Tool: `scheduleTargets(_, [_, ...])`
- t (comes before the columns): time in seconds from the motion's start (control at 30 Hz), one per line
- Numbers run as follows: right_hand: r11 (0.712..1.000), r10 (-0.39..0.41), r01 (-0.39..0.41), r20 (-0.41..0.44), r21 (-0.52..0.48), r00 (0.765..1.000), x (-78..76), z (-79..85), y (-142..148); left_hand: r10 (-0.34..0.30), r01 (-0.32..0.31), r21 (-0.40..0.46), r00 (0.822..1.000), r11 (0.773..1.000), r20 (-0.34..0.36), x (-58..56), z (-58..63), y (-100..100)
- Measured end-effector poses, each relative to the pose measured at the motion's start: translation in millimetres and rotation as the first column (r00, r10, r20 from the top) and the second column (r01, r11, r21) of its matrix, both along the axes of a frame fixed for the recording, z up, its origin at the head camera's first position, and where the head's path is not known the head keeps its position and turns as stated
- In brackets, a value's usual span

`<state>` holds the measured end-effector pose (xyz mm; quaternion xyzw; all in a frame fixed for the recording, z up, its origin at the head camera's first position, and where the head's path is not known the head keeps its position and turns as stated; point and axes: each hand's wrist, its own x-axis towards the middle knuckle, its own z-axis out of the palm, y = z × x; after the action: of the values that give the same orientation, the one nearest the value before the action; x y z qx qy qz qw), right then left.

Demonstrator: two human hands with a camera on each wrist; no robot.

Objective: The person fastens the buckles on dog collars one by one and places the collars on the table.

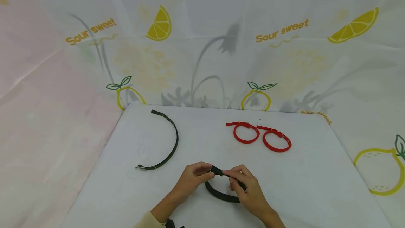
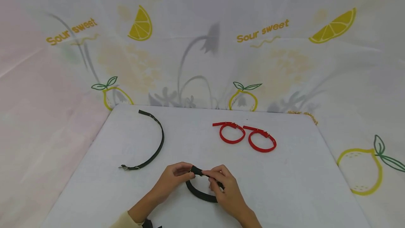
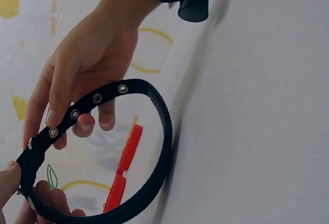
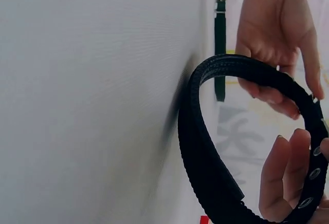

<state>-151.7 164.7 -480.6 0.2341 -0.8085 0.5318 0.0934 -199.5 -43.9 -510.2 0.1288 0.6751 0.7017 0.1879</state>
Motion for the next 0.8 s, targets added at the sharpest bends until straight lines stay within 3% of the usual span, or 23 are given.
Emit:
scheduleTargets(0.13, [0.998, 0.005, -0.006, 0.015, 0.070, 1.000, -3.1, -13.2, 4, 0.028, -0.030, 0.090, 0.999, 0.996, 0.028, 0.5, -6.5, -2])
scheduleTargets(0.37, [0.992, 0.015, -0.018, 0.020, 0.127, 1.000, -3.3, -16.6, 5, 0.087, -0.086, 0.044, 0.996, 0.995, -0.031, 4.2, -8.2, 0])
scheduleTargets(0.57, [0.985, 0.007, -0.010, 0.017, 0.174, 1.000, -2.4, -15.5, 3, 0.057, -0.051, 0.083, 0.995, 0.995, -0.080, 5.5, -5.2, 3])
scheduleTargets(0.8, [0.983, -0.148, 0.132, 0.128, 0.124, 0.981, -3.8, -13.2, 0, 0.073, -0.069, 0.042, 0.992, 0.997, -0.098, 7.5, 8.9, 1])
